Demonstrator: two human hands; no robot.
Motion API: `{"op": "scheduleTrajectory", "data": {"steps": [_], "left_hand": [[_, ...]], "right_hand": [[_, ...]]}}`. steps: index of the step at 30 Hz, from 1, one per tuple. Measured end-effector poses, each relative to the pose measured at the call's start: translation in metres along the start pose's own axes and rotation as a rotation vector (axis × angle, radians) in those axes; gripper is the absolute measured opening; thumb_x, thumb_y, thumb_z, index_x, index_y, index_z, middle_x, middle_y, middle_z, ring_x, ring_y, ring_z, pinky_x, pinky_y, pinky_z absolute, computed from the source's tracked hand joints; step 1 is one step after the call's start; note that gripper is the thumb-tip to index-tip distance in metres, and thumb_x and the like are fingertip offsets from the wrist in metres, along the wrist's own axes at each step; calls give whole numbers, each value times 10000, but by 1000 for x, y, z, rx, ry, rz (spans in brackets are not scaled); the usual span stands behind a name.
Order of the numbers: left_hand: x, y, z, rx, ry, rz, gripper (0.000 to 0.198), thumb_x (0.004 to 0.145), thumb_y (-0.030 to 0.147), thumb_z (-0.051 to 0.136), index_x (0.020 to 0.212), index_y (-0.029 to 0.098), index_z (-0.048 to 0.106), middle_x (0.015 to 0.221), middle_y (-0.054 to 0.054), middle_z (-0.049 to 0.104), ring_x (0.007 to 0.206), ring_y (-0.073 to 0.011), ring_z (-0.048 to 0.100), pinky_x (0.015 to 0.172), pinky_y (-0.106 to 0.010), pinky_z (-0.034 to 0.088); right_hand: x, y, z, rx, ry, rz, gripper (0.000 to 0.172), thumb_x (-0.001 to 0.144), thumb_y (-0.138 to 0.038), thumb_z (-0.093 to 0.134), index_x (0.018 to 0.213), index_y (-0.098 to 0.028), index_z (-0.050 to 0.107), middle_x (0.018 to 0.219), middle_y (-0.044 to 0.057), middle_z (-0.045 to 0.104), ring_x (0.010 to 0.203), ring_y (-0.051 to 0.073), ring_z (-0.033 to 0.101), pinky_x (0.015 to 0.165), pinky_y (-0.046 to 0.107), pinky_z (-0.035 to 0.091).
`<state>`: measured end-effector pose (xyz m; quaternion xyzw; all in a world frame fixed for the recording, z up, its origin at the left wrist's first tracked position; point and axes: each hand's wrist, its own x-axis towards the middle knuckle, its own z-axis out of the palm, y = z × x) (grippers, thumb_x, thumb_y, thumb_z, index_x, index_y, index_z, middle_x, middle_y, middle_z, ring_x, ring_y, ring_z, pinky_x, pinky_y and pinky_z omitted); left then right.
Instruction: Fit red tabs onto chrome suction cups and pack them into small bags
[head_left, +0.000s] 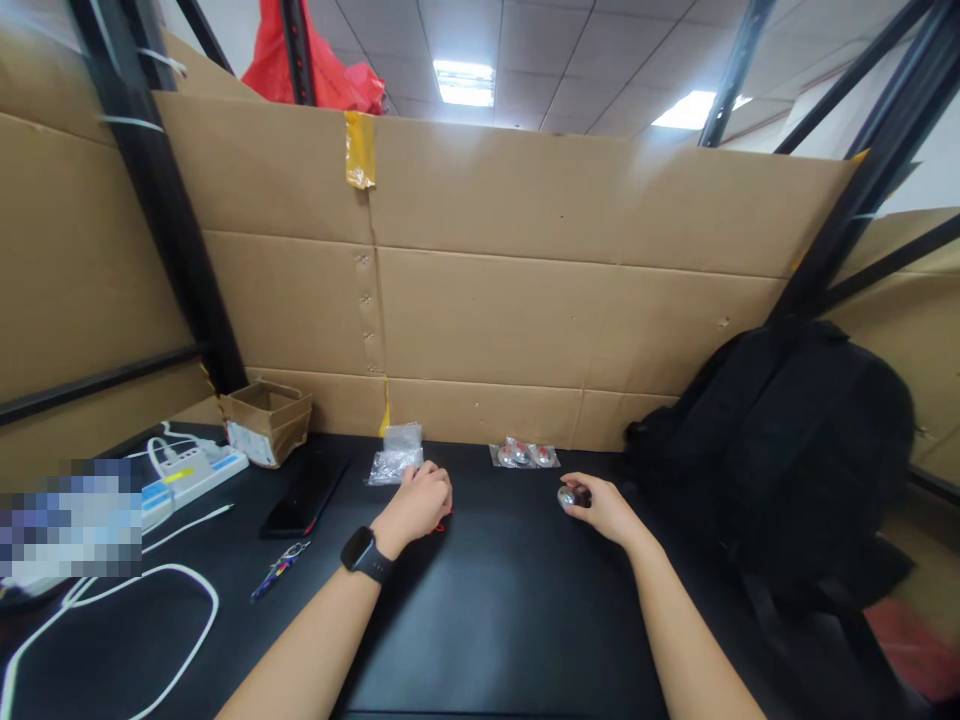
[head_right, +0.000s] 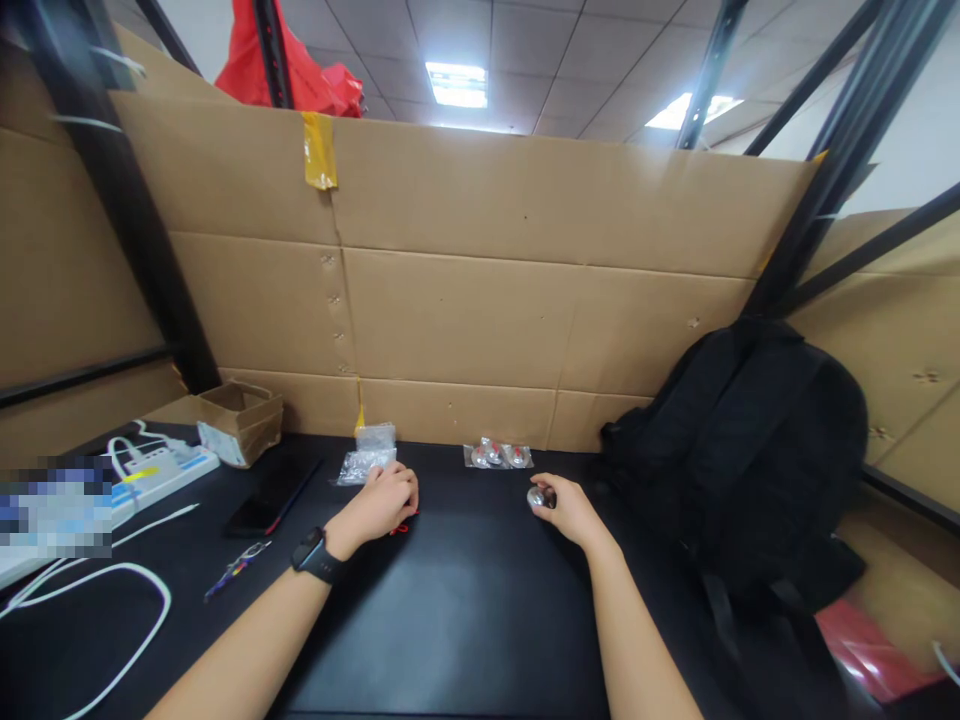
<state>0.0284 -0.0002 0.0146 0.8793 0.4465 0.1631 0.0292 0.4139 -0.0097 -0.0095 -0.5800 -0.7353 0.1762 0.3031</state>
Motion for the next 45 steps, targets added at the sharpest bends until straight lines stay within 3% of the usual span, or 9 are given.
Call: {"op": "scheduleTrajectory", "data": {"steps": [7, 12, 16, 19, 23, 35, 45], "left_hand": [[6, 16, -6, -154, 141, -49, 170, 970, 219, 451, 915, 216, 611, 951, -50, 685, 994, -232, 561, 905, -395, 341], [12, 34, -7, -344, 194, -72, 149, 960, 308, 527, 933, 240, 657, 930, -23, 709, 999, -218, 598, 916, -364, 356], [11, 48, -5, -510, 198, -58, 169, 926, 366, 601, 1022, 267, 699, 952, -11, 741, 1034, -223, 619, 952, -373, 376], [10, 51, -2, -606, 173, -28, 161, 911, 381, 627, 964, 282, 742, 983, 0, 752, 1033, -209, 634, 954, -341, 409], [11, 50, 3, -677, 210, -64, 182, 908, 394, 624, 932, 275, 759, 999, -8, 755, 1024, -210, 640, 948, -327, 442], [12, 59, 11, -537, 201, -177, 186, 895, 353, 587, 918, 255, 744, 1001, -36, 754, 1049, -251, 625, 984, -427, 395], [13, 58, 18, -490, 152, -202, 213, 927, 344, 521, 946, 261, 717, 1033, -37, 741, 1080, -256, 606, 966, -424, 382]], "right_hand": [[-2, -6, -5, 39, 9, 45, 496, 630, -223, 751, 1123, -242, 705, 1046, 59, 741, 937, 244, 683, 881, 373, 511], [-2, -24, -3, 108, 58, 8, 483, 648, -231, 773, 1127, -241, 705, 1065, 60, 740, 955, 244, 676, 863, 375, 514], [2, -62, 19, 388, 60, -83, 471, 712, -276, 792, 1166, -240, 671, 1154, 83, 714, 1034, 252, 668, 828, 366, 527], [2, -92, 44, 658, 34, -133, 505, 703, -301, 837, 1170, -255, 650, 1232, 96, 683, 1076, 262, 664, 828, 370, 544], [-2, -115, 69, 805, 33, -145, 543, 686, -294, 867, 1176, -268, 634, 1259, 97, 668, 1106, 274, 660, 848, 389, 551], [-5, -121, 80, 820, 18, -140, 552, 637, -283, 896, 1130, -265, 649, 1198, 77, 696, 1048, 261, 687, 808, 366, 560], [-3, -119, 84, 779, 53, -150, 543, 625, -325, 897, 1112, -253, 667, 1144, 79, 713, 1042, 269, 686, 793, 371, 559]]}}
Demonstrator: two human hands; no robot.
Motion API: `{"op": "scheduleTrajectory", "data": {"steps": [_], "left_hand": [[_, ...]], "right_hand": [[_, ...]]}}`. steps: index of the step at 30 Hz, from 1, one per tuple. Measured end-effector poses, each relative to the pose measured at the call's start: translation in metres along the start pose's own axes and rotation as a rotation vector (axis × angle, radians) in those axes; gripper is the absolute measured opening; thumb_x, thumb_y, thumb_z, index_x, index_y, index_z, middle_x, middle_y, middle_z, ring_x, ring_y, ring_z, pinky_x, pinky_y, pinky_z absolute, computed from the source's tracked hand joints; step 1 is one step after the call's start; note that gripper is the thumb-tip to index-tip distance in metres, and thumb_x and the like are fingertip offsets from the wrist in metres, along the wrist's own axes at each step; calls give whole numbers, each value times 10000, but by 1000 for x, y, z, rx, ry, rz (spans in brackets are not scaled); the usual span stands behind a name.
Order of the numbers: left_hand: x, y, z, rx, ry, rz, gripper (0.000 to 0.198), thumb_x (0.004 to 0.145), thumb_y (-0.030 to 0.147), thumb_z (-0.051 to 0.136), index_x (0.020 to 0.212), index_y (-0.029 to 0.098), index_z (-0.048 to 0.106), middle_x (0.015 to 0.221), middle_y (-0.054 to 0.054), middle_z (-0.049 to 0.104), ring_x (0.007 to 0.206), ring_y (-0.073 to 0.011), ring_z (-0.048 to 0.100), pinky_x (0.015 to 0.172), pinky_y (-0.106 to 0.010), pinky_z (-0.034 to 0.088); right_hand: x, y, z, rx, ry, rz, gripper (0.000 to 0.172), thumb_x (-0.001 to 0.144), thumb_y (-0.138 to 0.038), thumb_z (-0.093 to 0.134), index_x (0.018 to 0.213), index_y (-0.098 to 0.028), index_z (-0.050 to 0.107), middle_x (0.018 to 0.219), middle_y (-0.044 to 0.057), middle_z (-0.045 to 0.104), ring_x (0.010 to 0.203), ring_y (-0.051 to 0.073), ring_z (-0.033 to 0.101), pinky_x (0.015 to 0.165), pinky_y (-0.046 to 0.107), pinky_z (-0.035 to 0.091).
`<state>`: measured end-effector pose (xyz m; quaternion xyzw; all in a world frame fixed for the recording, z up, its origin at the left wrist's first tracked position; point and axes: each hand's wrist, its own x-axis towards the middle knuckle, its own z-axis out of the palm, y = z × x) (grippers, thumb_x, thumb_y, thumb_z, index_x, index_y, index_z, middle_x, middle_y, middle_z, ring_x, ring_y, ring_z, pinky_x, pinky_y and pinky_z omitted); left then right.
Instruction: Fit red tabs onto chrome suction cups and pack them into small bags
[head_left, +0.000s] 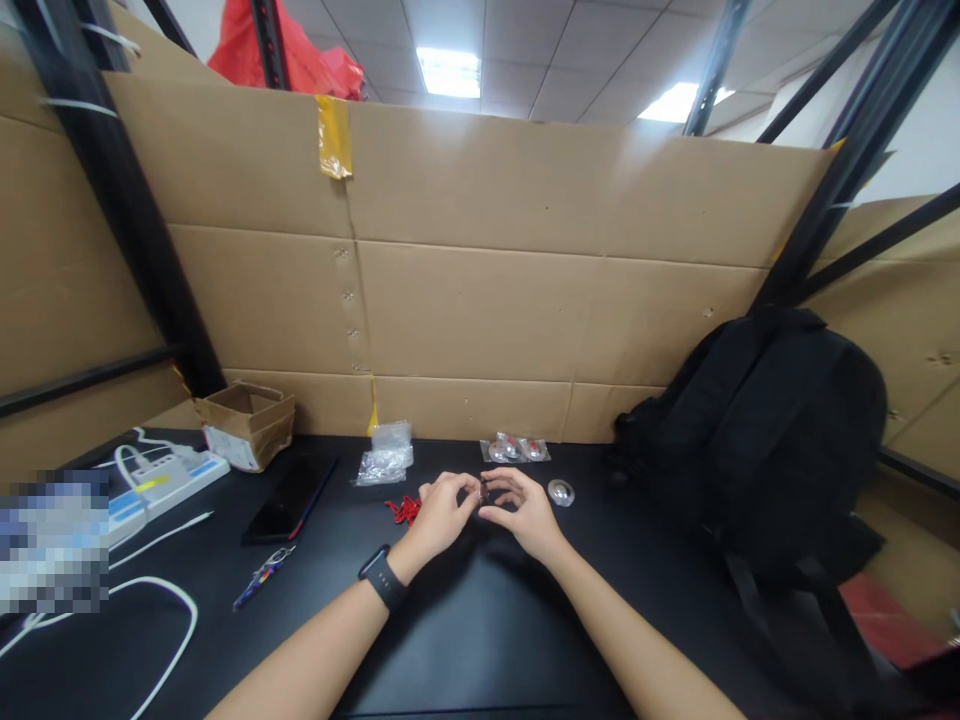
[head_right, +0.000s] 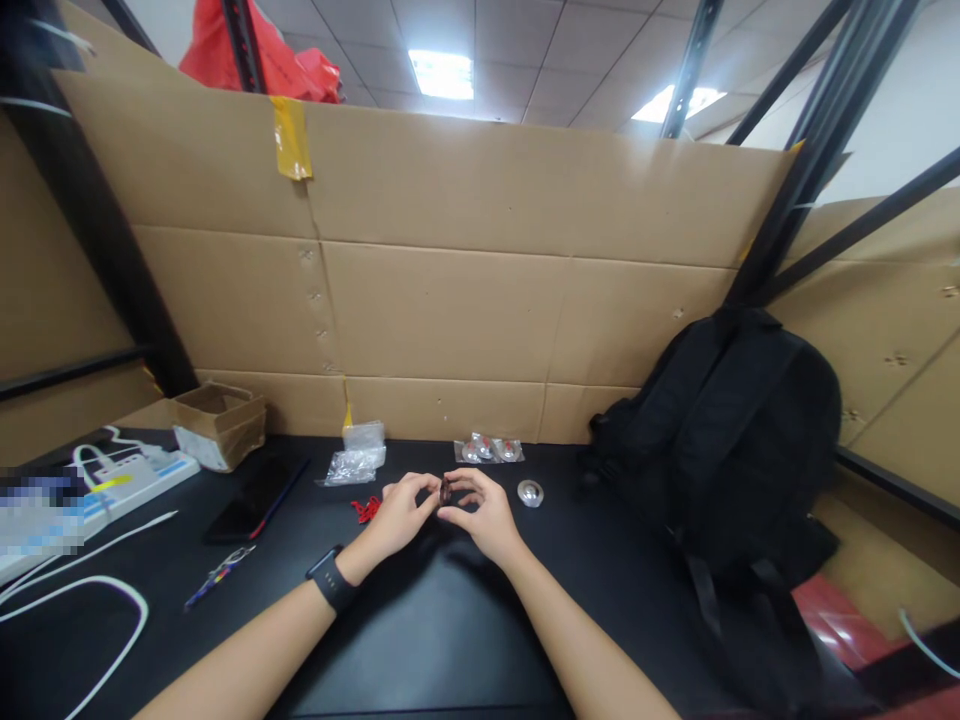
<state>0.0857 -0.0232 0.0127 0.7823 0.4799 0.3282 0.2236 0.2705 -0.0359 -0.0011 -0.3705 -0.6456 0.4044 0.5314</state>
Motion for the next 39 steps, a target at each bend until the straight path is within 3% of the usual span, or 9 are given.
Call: {"op": "scheduleTrajectory", "data": {"steps": [12, 19, 30, 39], "left_hand": [[-1, -2, 1, -12, 18, 35, 171, 912, 323, 552, 926, 264, 711, 992, -17, 734, 1041, -240, 623, 955, -399, 395], [2, -6, 2, -93, -3, 48, 143, 887, 283, 578, 882, 236, 713, 957, -13, 749, 948, -217, 659, 888, -329, 450], [5, -16, 13, -427, -17, 82, 189, 871, 277, 602, 872, 160, 751, 910, -59, 765, 878, -208, 684, 844, -286, 496], [8, -15, 9, -673, -80, 36, 255, 827, 372, 714, 906, 135, 764, 943, -106, 771, 915, -233, 702, 886, -329, 515]], "right_hand": [[-1, 4, 0, 18, 16, 25, 534, 606, -322, 912, 1078, -248, 672, 1112, 74, 736, 1001, 260, 703, 775, 360, 557], [-1, 9, 3, 12, 41, 24, 347, 587, -340, 913, 825, -213, 695, 1147, 90, 732, 1000, 271, 703, 788, 375, 564], [-1, 8, 5, 71, 76, 67, 392, 545, -337, 929, 804, -187, 675, 1132, 111, 742, 870, 248, 744, 786, 373, 605], [-1, 5, 2, 125, 57, 76, 373, 539, -286, 936, 768, -182, 660, 1156, 110, 732, 1012, 297, 734, 956, 434, 585]]}}
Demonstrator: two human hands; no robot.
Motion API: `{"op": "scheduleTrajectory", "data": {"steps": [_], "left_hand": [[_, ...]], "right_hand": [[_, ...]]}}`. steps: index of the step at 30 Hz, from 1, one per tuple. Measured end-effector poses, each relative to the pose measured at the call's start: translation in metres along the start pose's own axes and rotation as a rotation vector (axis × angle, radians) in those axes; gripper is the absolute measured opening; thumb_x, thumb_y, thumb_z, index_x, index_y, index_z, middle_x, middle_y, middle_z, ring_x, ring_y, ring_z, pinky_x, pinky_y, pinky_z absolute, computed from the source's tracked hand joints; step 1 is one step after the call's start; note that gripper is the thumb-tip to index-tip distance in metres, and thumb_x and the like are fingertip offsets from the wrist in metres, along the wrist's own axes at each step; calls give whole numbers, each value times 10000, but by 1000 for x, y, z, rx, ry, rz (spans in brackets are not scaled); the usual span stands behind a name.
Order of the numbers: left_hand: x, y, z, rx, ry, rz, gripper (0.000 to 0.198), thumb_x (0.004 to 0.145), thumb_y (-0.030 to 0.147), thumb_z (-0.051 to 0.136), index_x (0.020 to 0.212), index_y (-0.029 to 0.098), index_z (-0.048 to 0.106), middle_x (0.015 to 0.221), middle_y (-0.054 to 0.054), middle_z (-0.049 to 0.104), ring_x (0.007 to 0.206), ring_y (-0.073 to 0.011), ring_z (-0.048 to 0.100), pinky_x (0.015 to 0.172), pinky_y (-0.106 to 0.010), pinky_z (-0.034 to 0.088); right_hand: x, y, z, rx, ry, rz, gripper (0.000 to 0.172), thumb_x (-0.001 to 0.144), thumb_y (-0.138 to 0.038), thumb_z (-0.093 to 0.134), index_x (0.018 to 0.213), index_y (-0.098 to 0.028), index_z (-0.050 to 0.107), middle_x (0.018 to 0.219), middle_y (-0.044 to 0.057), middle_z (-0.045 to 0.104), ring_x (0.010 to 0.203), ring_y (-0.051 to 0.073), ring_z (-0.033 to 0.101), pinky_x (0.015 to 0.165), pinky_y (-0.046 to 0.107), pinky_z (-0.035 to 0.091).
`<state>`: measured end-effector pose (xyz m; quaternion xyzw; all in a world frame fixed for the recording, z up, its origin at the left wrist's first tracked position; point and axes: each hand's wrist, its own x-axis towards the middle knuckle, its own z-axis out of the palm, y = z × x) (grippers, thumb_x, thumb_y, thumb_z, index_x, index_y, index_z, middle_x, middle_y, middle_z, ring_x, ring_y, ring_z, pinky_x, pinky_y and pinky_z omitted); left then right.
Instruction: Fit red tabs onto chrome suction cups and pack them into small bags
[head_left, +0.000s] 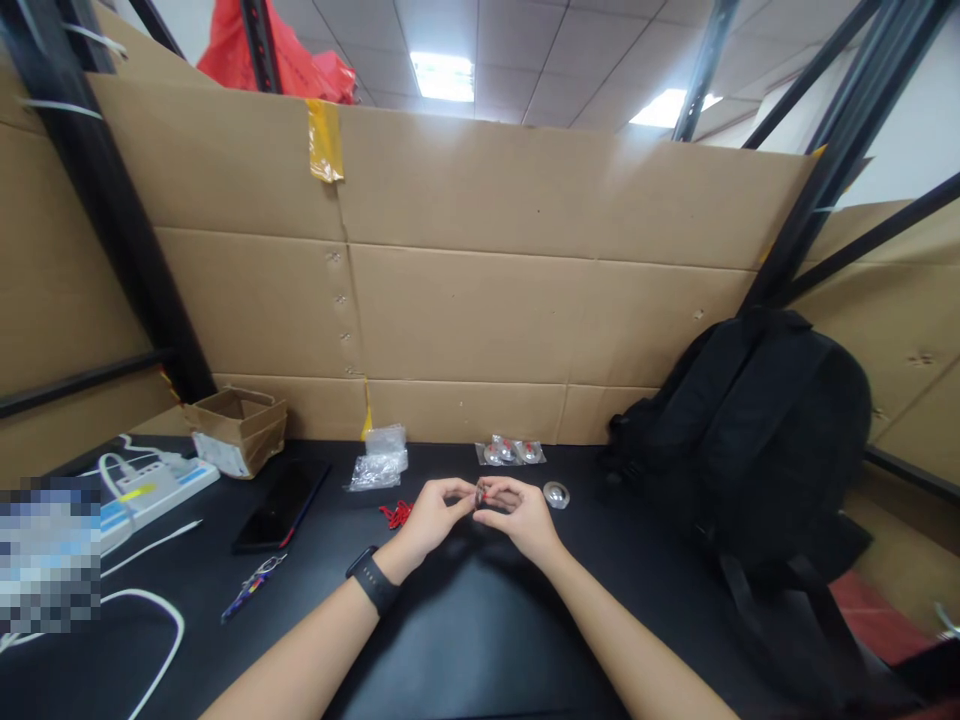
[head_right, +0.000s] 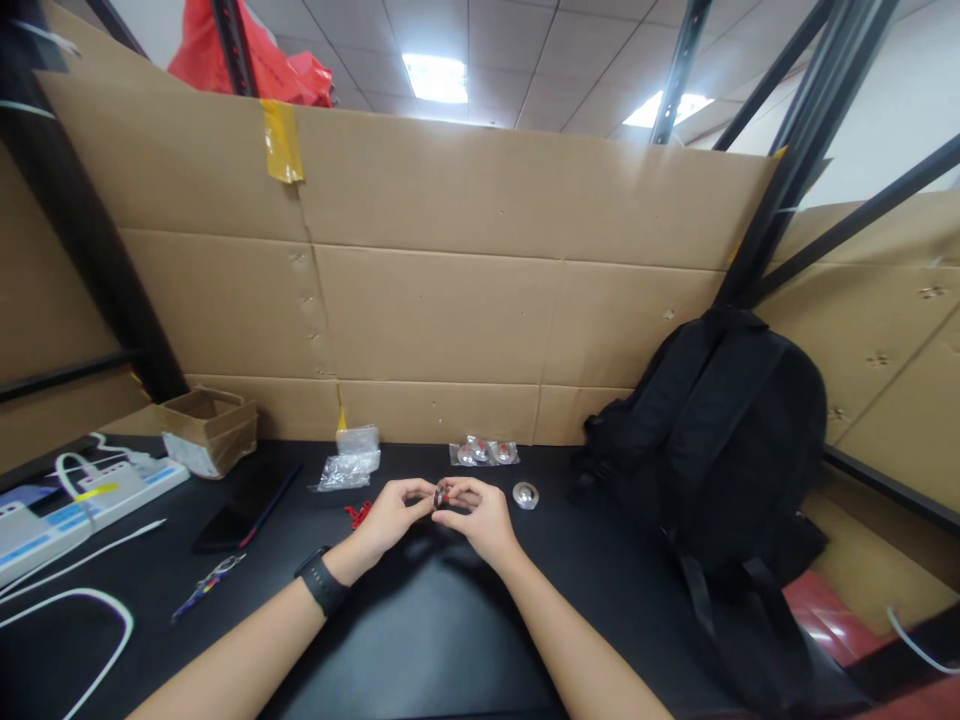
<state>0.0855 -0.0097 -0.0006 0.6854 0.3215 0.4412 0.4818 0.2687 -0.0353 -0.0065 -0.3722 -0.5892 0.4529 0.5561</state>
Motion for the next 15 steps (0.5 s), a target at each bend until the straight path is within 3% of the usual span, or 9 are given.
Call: {"op": "scheduleTrajectory", "data": {"steps": [12, 15], "left_hand": [[1, -1, -1, -113, 88, -124, 260, 683, 330, 824, 813, 120, 744, 890, -116, 770, 867, -229, 708, 861, -337, 531], [1, 0, -1, -136, 90, -123, 275, 689, 344, 820, 833, 122, 744, 910, -120, 771, 883, -232, 706, 872, -345, 529]], "right_hand": [[-1, 0, -3, -59, -42, 65, 382, 553, -308, 934, 820, -179, 694, 1179, 128, 727, 1013, 310, 734, 913, 429, 591], [-2, -2, -5, -30, -91, 42, 296, 662, -333, 878, 855, -186, 708, 1226, 121, 705, 1046, 291, 723, 952, 426, 571]]}}
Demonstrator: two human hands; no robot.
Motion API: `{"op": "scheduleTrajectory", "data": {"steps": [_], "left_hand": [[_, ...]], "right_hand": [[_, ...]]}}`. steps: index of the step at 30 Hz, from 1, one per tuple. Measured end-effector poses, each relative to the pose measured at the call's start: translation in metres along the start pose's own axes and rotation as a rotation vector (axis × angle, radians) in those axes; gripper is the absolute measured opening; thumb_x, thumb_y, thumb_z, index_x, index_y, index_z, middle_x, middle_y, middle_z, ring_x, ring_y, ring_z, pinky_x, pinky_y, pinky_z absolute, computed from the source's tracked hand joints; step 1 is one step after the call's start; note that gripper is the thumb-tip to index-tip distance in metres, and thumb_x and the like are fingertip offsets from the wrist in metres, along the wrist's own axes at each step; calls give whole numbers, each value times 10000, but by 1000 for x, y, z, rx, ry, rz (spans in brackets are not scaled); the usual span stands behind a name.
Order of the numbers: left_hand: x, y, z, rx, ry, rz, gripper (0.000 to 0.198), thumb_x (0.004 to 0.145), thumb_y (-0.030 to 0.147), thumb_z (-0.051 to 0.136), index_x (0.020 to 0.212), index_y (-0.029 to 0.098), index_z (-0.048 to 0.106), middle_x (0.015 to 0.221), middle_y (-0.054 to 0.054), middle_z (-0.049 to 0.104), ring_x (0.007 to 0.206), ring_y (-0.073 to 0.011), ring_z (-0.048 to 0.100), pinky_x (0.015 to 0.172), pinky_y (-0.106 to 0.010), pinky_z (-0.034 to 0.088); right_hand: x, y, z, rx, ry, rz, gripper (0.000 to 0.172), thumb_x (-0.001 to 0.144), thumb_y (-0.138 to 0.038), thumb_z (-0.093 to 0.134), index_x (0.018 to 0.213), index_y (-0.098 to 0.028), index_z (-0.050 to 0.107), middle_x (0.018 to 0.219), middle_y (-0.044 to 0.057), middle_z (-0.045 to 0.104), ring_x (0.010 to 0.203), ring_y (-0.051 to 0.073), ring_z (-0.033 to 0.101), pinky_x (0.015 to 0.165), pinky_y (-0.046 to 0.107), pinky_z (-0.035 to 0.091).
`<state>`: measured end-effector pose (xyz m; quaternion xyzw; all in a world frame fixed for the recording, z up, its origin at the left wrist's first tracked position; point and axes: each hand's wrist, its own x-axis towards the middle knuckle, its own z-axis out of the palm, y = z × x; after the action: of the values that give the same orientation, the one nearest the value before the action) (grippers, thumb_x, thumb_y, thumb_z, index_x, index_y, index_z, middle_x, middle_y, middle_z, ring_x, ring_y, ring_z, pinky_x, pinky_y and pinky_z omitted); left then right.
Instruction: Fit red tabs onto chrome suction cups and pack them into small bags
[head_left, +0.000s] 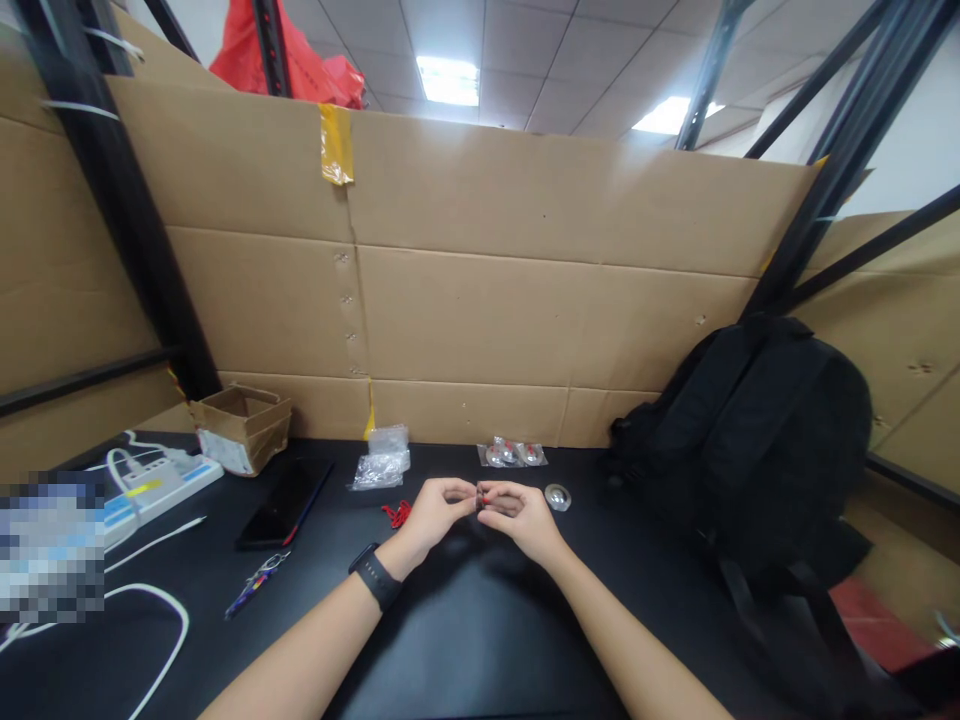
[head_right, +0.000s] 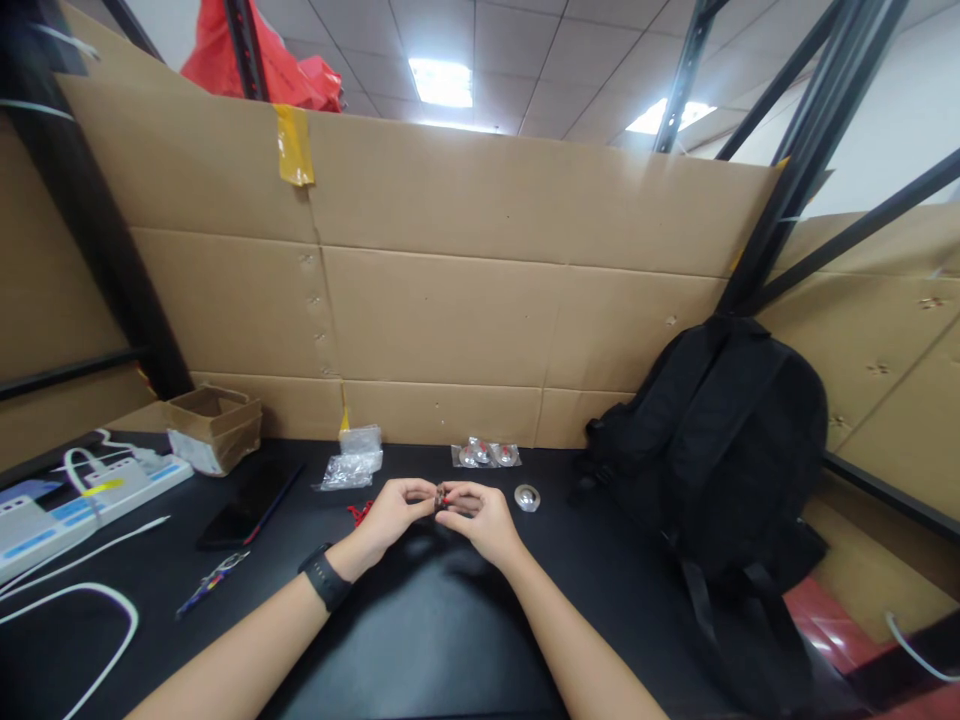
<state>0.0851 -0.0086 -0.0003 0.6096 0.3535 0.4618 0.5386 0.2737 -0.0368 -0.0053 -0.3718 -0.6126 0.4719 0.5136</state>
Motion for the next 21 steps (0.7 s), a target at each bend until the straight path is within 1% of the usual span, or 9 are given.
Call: {"op": "scheduleTrajectory", "data": {"steps": [3, 6, 7, 9, 11, 14, 16, 18, 21], "left_hand": [[-1, 1, 0, -17, -19, -8, 283, 689, 345, 826, 844, 127, 736, 909, -113, 765, 884, -227, 700, 874, -344, 527], [0, 2, -1, -12, -49, 16, 279, 728, 340, 798, 899, 134, 720, 939, -111, 752, 909, -222, 692, 895, -348, 519], [2, 1, -2, -6, -11, 38, 276, 752, 332, 773, 941, 141, 708, 961, -107, 744, 930, -219, 687, 909, -351, 514], [5, 0, -5, 30, 135, 91, 256, 792, 298, 714, 1001, 156, 673, 988, -95, 722, 958, -209, 672, 932, -357, 502], [8, 0, -9, 112, 240, 139, 192, 820, 266, 655, 984, 166, 653, 976, -78, 701, 950, -200, 660, 929, -356, 498], [8, 7, -19, 337, 142, 226, 116, 854, 232, 593, 938, 187, 661, 972, -59, 695, 941, -198, 645, 909, -343, 488], [6, 17, -30, 555, 84, 303, 134, 870, 205, 568, 950, 208, 676, 1002, -51, 696, 975, -206, 629, 924, -347, 462], [3, 28, -45, 807, 72, 356, 177, 885, 177, 544, 971, 224, 691, 1028, -51, 692, 1010, -222, 605, 947, -367, 422], [0, 39, -68, 1110, 74, 333, 175, 866, 156, 598, 958, 243, 719, 1082, -58, 682, 1140, -268, 530, 974, -405, 350]], "right_hand": [[0, -4, -1, -39, -17, -61, 176, 799, -341, 769, 881, -197, 709, 1230, 108, 693, 1054, 260, 715, 955, 411, 563], [-1, -10, -3, -205, -8, -136, 107, 867, -313, 687, 876, -208, 703, 1208, 98, 681, 1071, 242, 690, 914, 385, 565], [-1, -12, -3, -287, -2, -160, 93, 881, -296, 664, 870, -211, 701, 1210, 95, 673, 1082, 239, 676, 908, 383, 557], [-3, -17, -5, -477, 2, -208, 68, 881, -253, 647, 852, -218, 697, 1215, 86, 658, 1113, 240, 642, 944, 403, 519], [-4, -22, -8, -633, -10, -250, 54, 867, -209, 643, 833, -220, 684, 1199, 76, 657, 1129, 242, 616, 993, 427, 469], [-4, -27, -12, -719, -32, -292, 74, 866, -170, 612, 836, -217, 661, 1149, 71, 669, 1096, 230, 613, 976, 406, 458], [-4, -29, -14, -721, -30, -295, 77, 862, -168, 601, 836, -215, 655, 1092, 68, 684, 1019, 217, 632, 876, 355, 492], [-3, -29, -16, -726, -32, -269, 74, 853, -178, 606, 826, -218, 663, 981, 55, 709, 889, 202, 650, 751, 311, 498], [-3, -27, -19, -738, -44, -198, 91, 845, -195, 612, 800, -223, 687, 771, 22, 719, 672, 175, 628, 624, 283, 462]]}}
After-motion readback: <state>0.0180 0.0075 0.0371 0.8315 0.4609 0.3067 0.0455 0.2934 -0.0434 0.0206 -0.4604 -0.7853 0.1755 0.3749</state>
